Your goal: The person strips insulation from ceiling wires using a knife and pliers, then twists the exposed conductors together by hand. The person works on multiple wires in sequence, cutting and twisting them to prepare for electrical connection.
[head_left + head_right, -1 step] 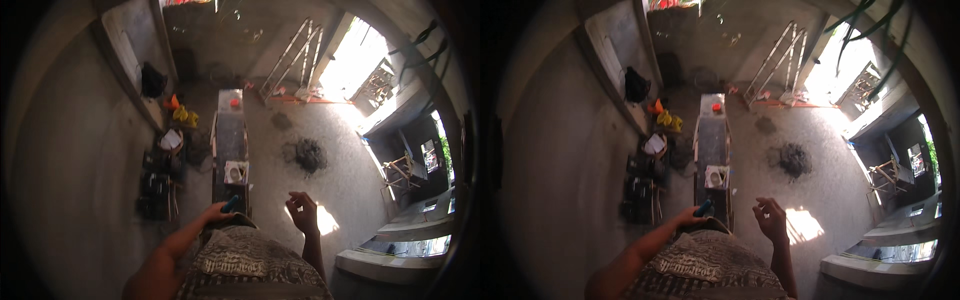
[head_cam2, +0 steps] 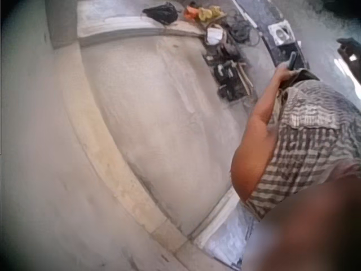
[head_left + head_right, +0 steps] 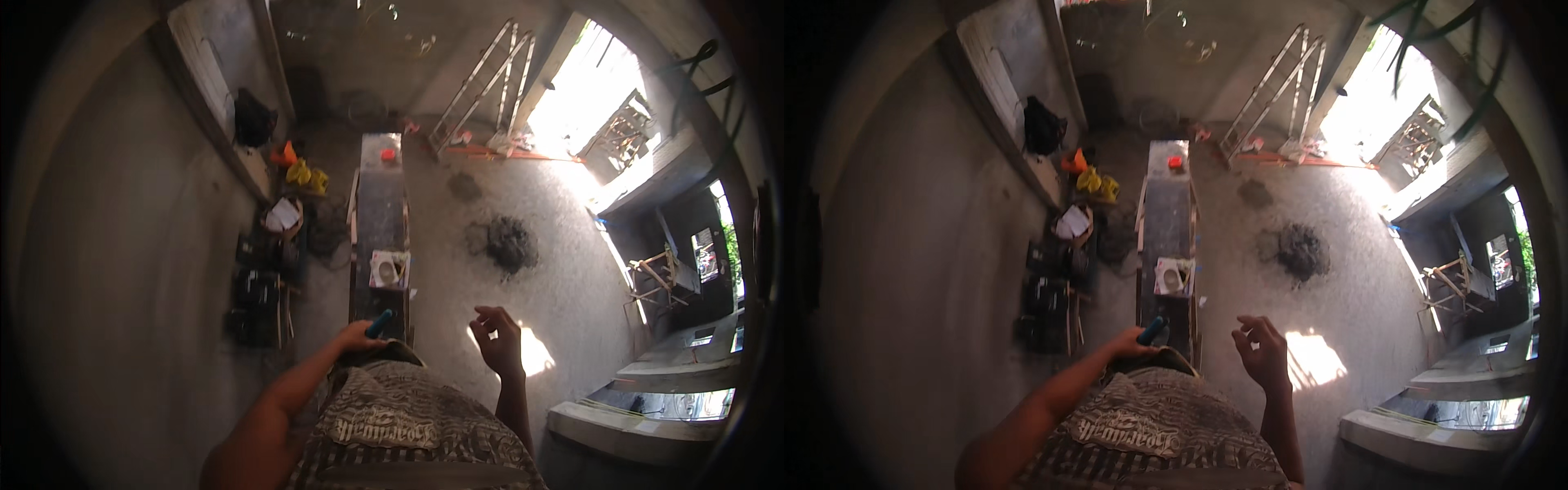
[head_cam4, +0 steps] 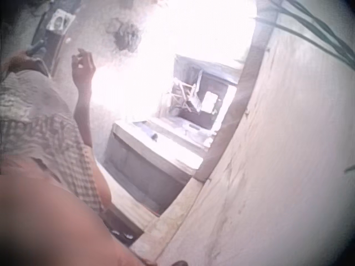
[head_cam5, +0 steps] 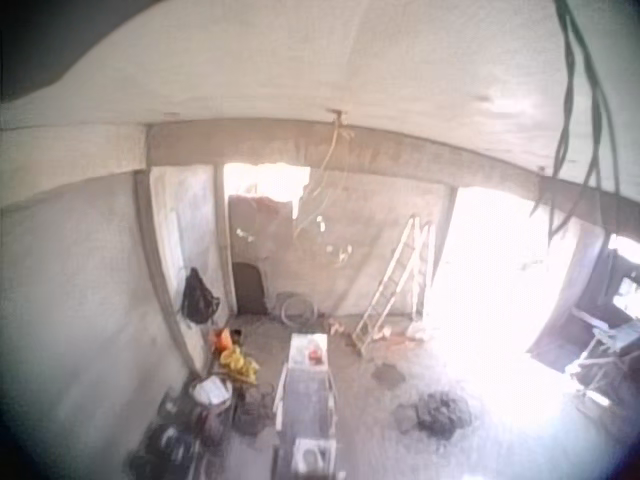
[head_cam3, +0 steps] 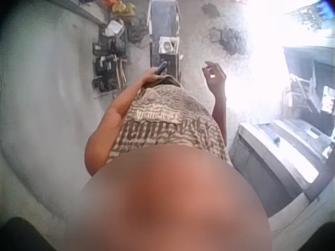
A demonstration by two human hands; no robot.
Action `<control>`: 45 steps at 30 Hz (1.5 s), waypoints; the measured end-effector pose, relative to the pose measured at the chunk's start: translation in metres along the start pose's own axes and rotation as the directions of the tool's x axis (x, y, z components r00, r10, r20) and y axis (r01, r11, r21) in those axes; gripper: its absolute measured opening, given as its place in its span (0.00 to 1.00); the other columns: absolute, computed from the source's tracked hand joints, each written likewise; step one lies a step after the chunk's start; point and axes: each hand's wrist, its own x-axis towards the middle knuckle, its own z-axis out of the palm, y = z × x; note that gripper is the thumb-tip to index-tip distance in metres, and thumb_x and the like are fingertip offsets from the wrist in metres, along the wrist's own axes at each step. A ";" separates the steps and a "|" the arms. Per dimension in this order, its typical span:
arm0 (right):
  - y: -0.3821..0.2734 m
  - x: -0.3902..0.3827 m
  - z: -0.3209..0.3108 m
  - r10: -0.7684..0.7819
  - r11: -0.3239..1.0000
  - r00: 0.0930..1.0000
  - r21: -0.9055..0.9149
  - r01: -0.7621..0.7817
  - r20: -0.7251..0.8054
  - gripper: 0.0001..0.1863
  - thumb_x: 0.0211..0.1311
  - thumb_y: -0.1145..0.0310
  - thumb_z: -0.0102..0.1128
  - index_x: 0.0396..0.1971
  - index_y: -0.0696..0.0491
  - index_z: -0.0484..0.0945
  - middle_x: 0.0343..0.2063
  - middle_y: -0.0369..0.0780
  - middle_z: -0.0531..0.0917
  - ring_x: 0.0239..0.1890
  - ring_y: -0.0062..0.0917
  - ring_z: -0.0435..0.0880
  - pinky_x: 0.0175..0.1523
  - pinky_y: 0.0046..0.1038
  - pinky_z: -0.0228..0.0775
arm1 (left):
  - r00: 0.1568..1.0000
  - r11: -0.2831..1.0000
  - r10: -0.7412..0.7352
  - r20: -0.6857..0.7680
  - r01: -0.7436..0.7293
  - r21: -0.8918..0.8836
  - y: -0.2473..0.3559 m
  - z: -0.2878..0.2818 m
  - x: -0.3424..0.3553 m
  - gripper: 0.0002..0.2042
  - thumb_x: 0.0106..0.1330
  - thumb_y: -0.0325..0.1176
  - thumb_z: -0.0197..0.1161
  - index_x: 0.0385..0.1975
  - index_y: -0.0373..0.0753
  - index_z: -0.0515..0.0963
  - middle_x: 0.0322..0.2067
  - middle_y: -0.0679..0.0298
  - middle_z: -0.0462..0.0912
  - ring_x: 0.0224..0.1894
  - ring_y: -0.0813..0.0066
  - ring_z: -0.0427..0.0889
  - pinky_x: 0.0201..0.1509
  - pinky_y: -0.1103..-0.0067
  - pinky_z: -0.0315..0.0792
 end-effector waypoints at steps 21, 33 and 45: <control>0.009 -0.046 0.039 0.430 0.505 0.706 0.498 -0.705 0.563 0.29 0.80 0.43 0.49 0.47 0.58 0.83 0.31 0.40 0.87 0.32 0.25 0.86 0.39 0.29 0.79 | 0.780 0.826 0.405 -0.478 -0.535 -0.174 0.207 -0.050 -0.108 0.17 0.64 0.30 0.72 0.50 0.42 0.75 0.41 0.62 0.80 0.49 0.65 0.80 0.59 0.67 0.71; 0.033 -0.074 0.041 -0.026 -0.174 0.642 0.629 -0.758 0.766 0.25 0.72 0.74 0.54 0.66 0.49 0.62 0.56 0.52 0.77 0.47 0.48 0.88 0.47 0.56 0.87 | 0.486 0.006 0.824 0.289 -0.519 0.855 0.261 -0.011 -0.043 0.32 0.49 0.48 0.74 0.56 0.50 0.73 0.56 0.63 0.73 0.68 0.62 0.68 0.76 0.46 0.50; -0.027 -0.089 -0.010 -0.004 0.487 0.882 0.771 -0.411 0.472 0.49 0.59 0.83 0.65 0.74 0.47 0.45 0.55 0.53 0.78 0.47 0.36 0.87 0.44 0.36 0.84 | 0.493 0.507 0.850 -0.185 -0.672 0.540 0.414 -0.190 -0.170 0.23 0.68 0.40 0.71 0.62 0.43 0.78 0.58 0.56 0.82 0.62 0.57 0.79 0.68 0.62 0.70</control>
